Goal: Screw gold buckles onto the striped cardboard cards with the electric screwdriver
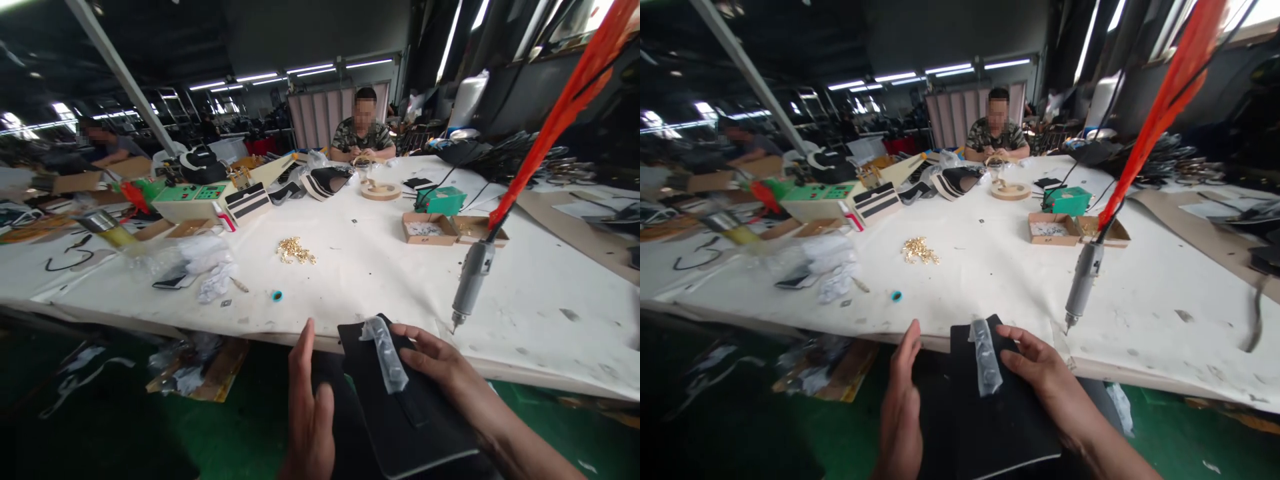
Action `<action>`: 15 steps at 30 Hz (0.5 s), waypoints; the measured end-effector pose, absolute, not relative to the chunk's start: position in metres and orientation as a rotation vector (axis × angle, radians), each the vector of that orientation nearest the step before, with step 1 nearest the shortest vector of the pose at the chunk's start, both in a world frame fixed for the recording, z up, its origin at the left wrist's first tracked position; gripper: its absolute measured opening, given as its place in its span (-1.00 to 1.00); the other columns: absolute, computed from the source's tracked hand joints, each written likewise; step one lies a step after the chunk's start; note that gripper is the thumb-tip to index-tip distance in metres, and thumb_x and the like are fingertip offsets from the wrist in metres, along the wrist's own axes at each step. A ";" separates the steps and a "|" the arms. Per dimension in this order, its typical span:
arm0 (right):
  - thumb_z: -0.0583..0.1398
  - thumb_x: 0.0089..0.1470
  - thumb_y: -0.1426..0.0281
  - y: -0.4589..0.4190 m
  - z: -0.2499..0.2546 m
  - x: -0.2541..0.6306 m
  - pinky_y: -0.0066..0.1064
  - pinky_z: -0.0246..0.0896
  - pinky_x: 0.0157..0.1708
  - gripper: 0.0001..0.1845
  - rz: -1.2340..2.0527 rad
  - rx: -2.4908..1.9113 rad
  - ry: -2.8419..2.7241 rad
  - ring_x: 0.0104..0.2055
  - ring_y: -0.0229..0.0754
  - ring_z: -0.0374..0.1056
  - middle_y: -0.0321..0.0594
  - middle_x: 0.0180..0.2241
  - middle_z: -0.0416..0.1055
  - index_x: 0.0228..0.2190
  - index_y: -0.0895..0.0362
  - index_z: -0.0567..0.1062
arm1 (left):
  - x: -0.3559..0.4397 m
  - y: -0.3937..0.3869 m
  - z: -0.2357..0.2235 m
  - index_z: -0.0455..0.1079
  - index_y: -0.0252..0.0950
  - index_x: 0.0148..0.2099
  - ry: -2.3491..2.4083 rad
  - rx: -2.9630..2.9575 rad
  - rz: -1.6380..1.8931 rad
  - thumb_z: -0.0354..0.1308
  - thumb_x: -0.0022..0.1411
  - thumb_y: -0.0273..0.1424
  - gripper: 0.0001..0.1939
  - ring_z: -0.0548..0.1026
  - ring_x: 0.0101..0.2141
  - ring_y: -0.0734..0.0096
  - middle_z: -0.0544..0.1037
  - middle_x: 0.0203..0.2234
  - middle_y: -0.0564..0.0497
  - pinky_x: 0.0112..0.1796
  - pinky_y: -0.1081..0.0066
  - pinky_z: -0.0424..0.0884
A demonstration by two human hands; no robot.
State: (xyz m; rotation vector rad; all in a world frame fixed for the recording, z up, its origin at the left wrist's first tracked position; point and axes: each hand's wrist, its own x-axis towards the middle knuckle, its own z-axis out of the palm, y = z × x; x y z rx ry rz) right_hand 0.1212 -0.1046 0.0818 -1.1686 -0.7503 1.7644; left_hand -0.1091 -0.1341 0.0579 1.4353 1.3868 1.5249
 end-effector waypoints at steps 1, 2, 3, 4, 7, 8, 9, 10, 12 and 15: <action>0.46 0.05 0.13 -0.101 0.085 0.118 -0.09 0.52 -0.04 -0.29 1.804 -1.159 -0.738 -0.13 0.11 0.63 -0.05 -0.04 0.65 0.19 0.05 0.50 | -0.112 -0.146 0.061 0.35 -0.02 0.44 1.362 1.537 1.571 0.09 0.45 0.08 -0.37 0.29 0.41 -0.10 0.38 0.41 -0.09 0.41 -0.06 0.17; 0.44 0.06 0.14 -0.099 0.089 0.114 -0.07 0.52 -0.04 -0.33 1.848 -1.146 -0.735 -0.13 0.11 0.64 -0.04 -0.05 0.66 0.17 0.06 0.52 | -0.115 -0.156 0.063 0.46 0.02 0.35 1.328 1.602 1.610 0.09 0.46 0.05 -0.47 0.38 0.35 -0.11 0.50 0.31 -0.10 0.40 -0.10 0.18; 0.42 0.08 0.15 -0.097 0.093 0.109 -0.06 0.52 -0.03 -0.36 1.901 -1.131 -0.747 -0.13 0.12 0.64 -0.03 -0.06 0.66 0.16 0.06 0.53 | -0.117 -0.164 0.066 0.56 0.05 0.24 1.317 1.630 1.641 0.10 0.47 0.02 -0.55 0.46 0.29 -0.12 0.60 0.21 -0.10 0.39 -0.15 0.19; 0.41 0.09 0.15 -0.097 0.097 0.104 -0.05 0.52 -0.02 -0.39 1.952 -1.114 -0.770 -0.12 0.13 0.64 -0.03 -0.07 0.67 0.15 0.05 0.55 | -0.120 -0.168 0.068 0.62 0.07 0.15 1.310 1.648 1.663 0.11 0.47 0.01 -0.61 0.54 0.22 -0.13 0.68 0.09 -0.11 0.37 -0.20 0.21; 0.40 0.09 0.12 -0.095 0.108 0.088 -0.08 0.49 0.02 -0.45 2.081 -1.074 -0.939 -0.06 0.14 0.63 -0.03 -0.04 0.67 0.09 0.06 0.61 | -0.136 -0.167 0.074 0.66 0.09 0.09 1.193 1.832 1.529 0.22 0.41 -0.05 -0.69 0.68 0.00 -0.12 0.76 -0.13 -0.14 0.28 -0.25 0.35; 0.41 0.09 0.10 -0.092 0.111 0.084 -0.11 0.48 0.03 -0.46 2.097 -1.069 -1.033 -0.04 0.13 0.62 -0.04 -0.04 0.67 0.05 0.06 0.63 | -0.143 -0.163 0.075 0.65 0.11 0.11 1.117 1.906 1.448 0.26 0.40 -0.09 -0.70 0.71 -0.08 -0.08 0.76 -0.17 -0.13 0.21 -0.19 0.45; 0.41 0.09 0.06 -0.087 0.112 0.080 -0.16 0.47 0.00 -0.47 2.091 -1.078 -1.133 -0.05 0.12 0.61 -0.05 -0.05 0.67 0.02 0.07 0.65 | -0.151 -0.158 0.076 0.63 0.14 0.14 1.045 1.952 1.379 0.28 0.39 -0.14 -0.70 0.72 -0.15 -0.03 0.77 -0.20 -0.11 0.11 -0.10 0.56; 0.40 0.09 0.01 -0.080 0.113 0.077 -0.21 0.48 -0.07 -0.45 2.056 -1.106 -1.227 -0.10 0.08 0.61 -0.07 -0.11 0.68 -0.01 0.08 0.67 | -0.157 -0.154 0.077 0.62 0.15 0.16 0.988 1.965 1.336 0.30 0.39 -0.19 -0.68 0.73 -0.21 0.01 0.77 -0.21 -0.11 -0.02 0.01 0.64; 0.37 0.10 -0.11 -0.054 0.107 0.068 -0.31 0.43 -0.30 -0.39 1.906 -1.195 -1.380 -0.32 -0.04 0.56 -0.14 -0.32 0.65 -0.06 0.11 0.67 | -0.163 -0.150 0.077 0.65 0.12 0.12 1.028 1.868 1.381 0.31 0.38 -0.24 -0.70 0.70 -0.29 0.07 0.76 -0.26 -0.11 -0.22 0.17 0.65; 0.33 0.12 -0.14 0.006 0.088 0.047 -0.38 0.28 -0.49 -0.40 1.503 -1.317 -1.552 -0.52 -0.19 0.39 -0.25 -0.51 0.50 -0.18 0.16 0.65 | -0.157 -0.152 0.070 0.71 0.00 -0.09 1.343 1.579 1.491 0.28 0.39 -0.15 -0.81 0.64 -0.35 0.13 0.71 -0.37 -0.07 -0.25 0.26 0.59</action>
